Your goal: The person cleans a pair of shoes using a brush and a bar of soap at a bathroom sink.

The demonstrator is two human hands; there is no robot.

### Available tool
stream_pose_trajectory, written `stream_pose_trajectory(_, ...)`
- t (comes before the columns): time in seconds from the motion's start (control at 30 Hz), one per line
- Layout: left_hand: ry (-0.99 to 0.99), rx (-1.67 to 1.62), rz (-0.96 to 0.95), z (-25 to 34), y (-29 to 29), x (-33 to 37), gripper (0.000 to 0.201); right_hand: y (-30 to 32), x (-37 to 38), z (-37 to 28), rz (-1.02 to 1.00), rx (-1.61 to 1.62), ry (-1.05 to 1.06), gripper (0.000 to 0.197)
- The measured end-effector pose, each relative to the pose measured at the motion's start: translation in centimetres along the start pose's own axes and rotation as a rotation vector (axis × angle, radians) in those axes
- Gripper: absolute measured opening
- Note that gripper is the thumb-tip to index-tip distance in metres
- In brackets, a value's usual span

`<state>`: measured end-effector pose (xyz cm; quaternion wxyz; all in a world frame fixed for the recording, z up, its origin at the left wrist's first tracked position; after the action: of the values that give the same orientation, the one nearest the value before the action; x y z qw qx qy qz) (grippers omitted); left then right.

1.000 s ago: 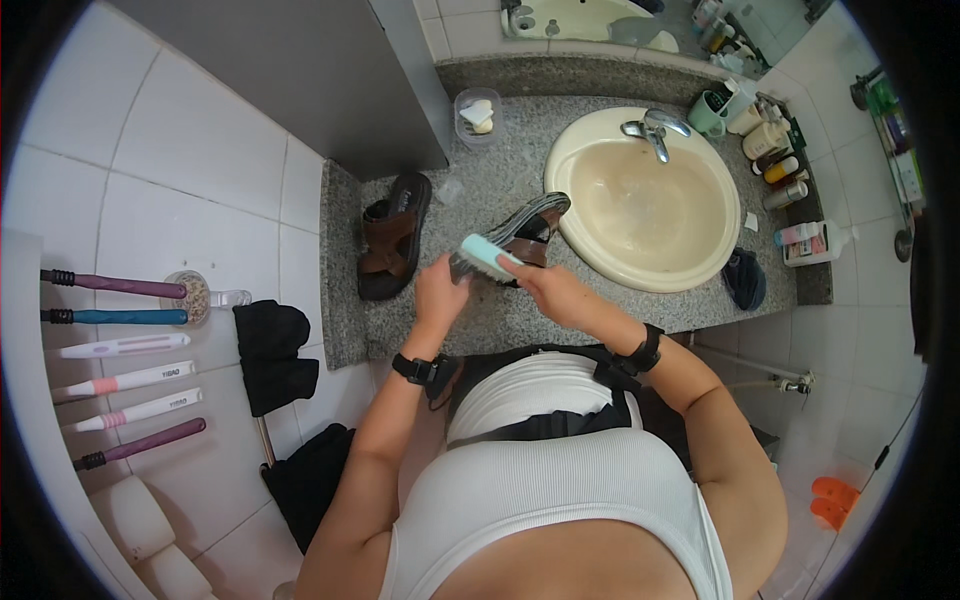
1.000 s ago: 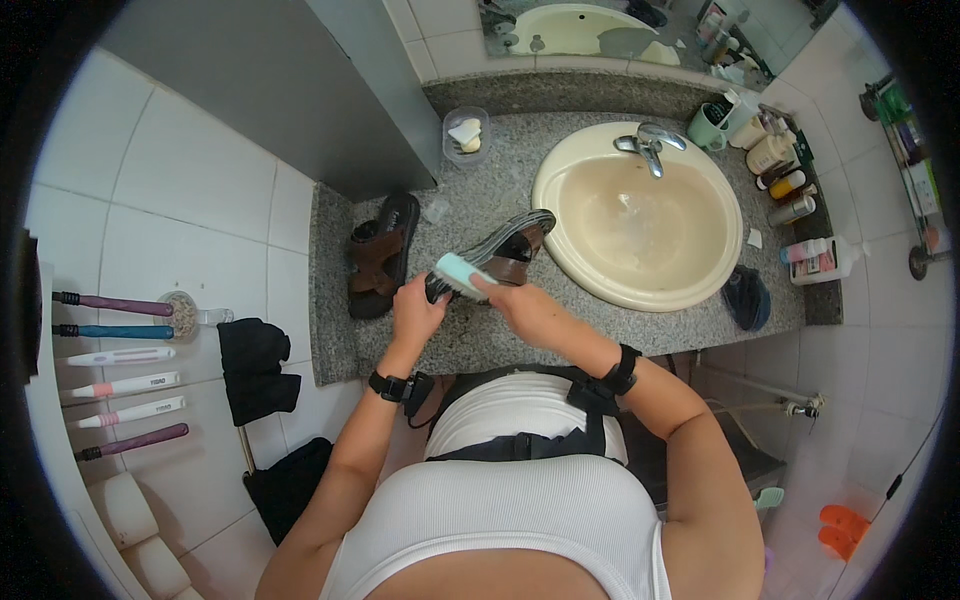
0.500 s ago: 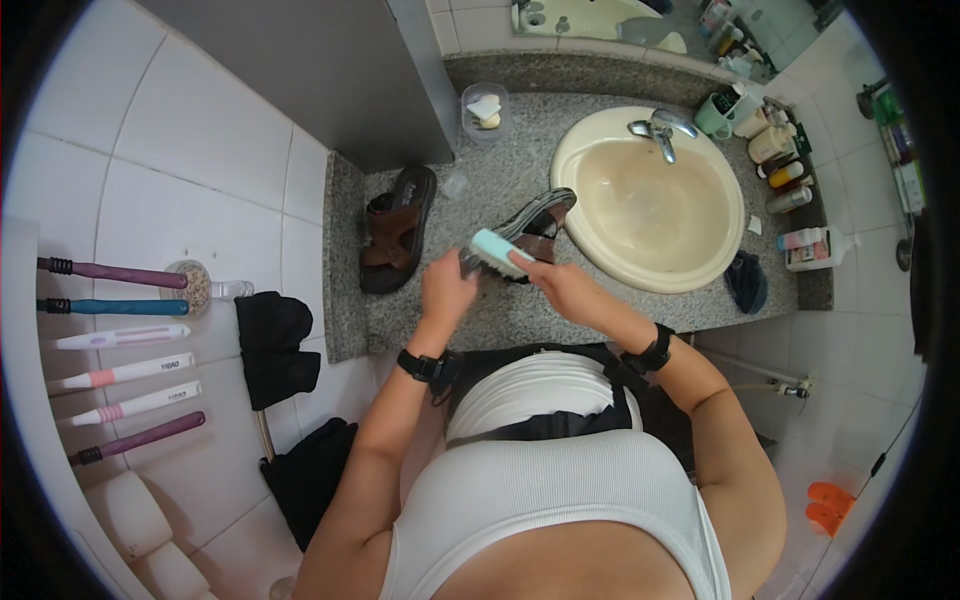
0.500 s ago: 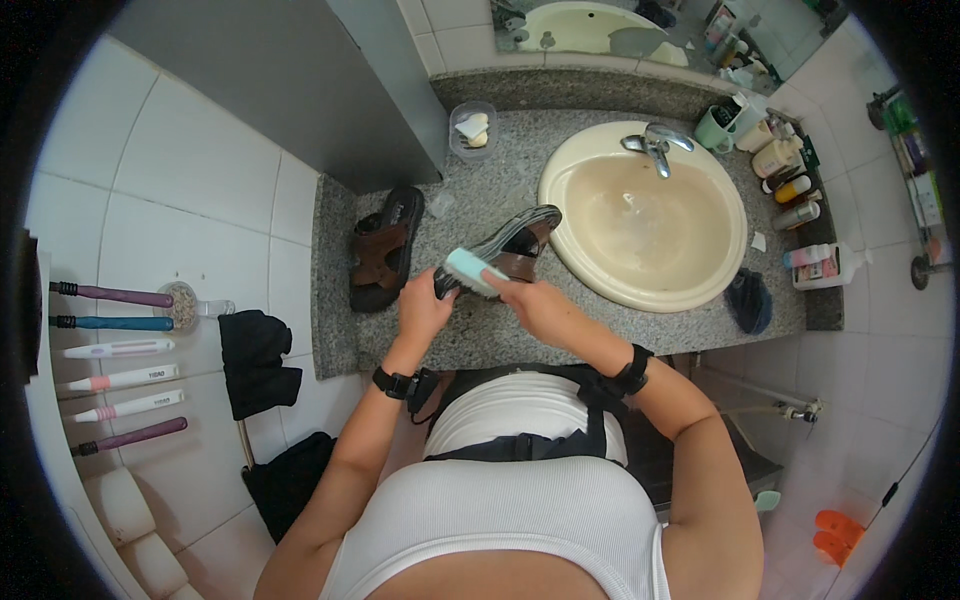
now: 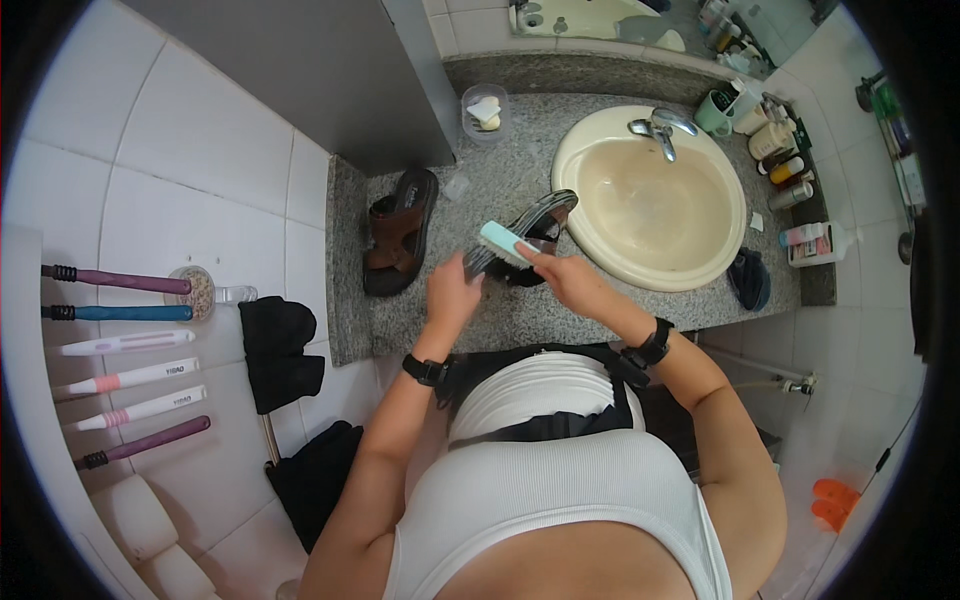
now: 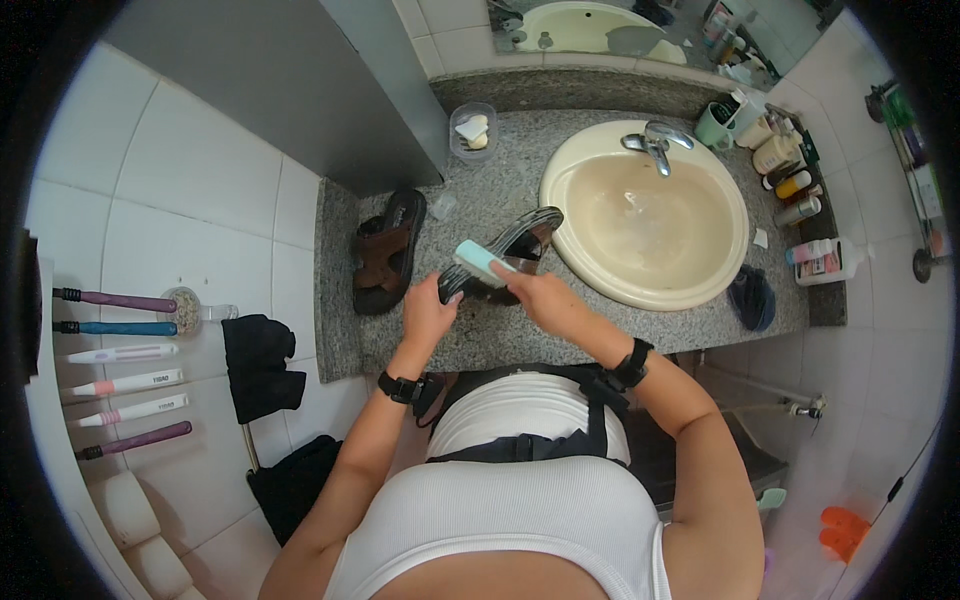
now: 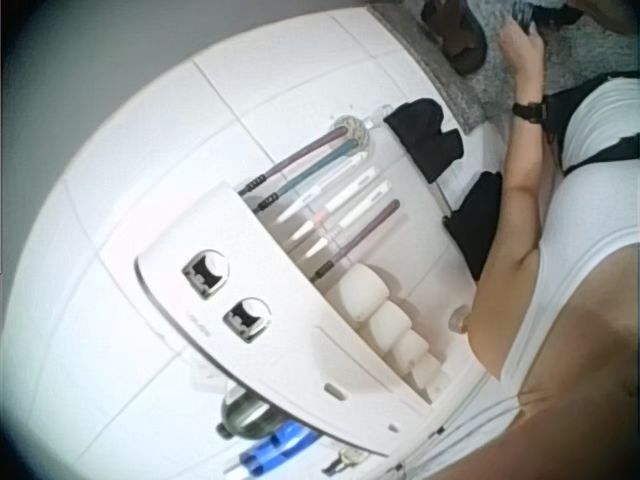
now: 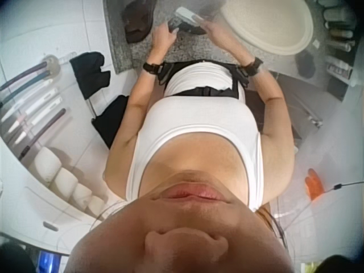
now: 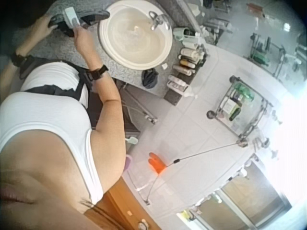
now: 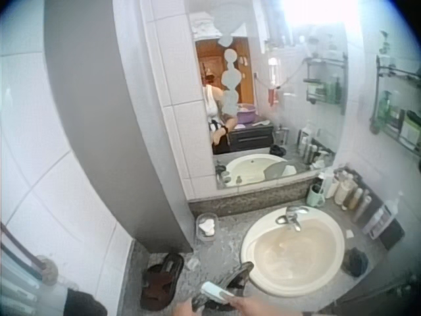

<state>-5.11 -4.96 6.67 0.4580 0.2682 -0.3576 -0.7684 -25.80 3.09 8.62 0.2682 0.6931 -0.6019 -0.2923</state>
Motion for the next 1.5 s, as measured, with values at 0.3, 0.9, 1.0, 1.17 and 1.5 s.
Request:
stream_pose_trajectory(0.3,-0.026,-0.048,-0.021,-3.4,-1.0,0.7,0.042,4.1,-0.5,11.9,0.261,-0.132,-0.272,0.041)
stream_pose_trajectory(0.9,-0.047,0.232,-0.091,-7.8,-4.4,-0.1,0.068,2.4,-5.4,12.5,0.256,0.087,-0.349,0.039)
stream_pose_trajectory(1.0,-0.069,0.233,-0.199,-6.4,-5.5,0.0,0.080,2.1,-5.2,12.5,0.239,0.100,-0.355,0.040)
stream_pose_trajectory(1.17,-0.028,0.682,-0.238,-5.0,-7.5,0.2,0.108,1.1,-4.3,11.6,0.240,0.083,-0.274,0.040)
stream_pose_trajectory(1.5,-0.129,0.513,-0.145,-8.0,-7.0,1.3,0.079,1.0,-4.1,8.9,0.263,0.089,-0.195,0.041)
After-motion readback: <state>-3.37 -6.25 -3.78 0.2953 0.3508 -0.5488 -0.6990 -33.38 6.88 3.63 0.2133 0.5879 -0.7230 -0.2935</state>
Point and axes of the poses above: each hand's wrist, its own x-axis towards the middle knuckle, its own y-axis out of the back of the hand, z = x × y, the point moved 4 cm from there along x, towards the middle knuckle, and after that the axes turned 2 degrees about -z, right-handed, at the moved point
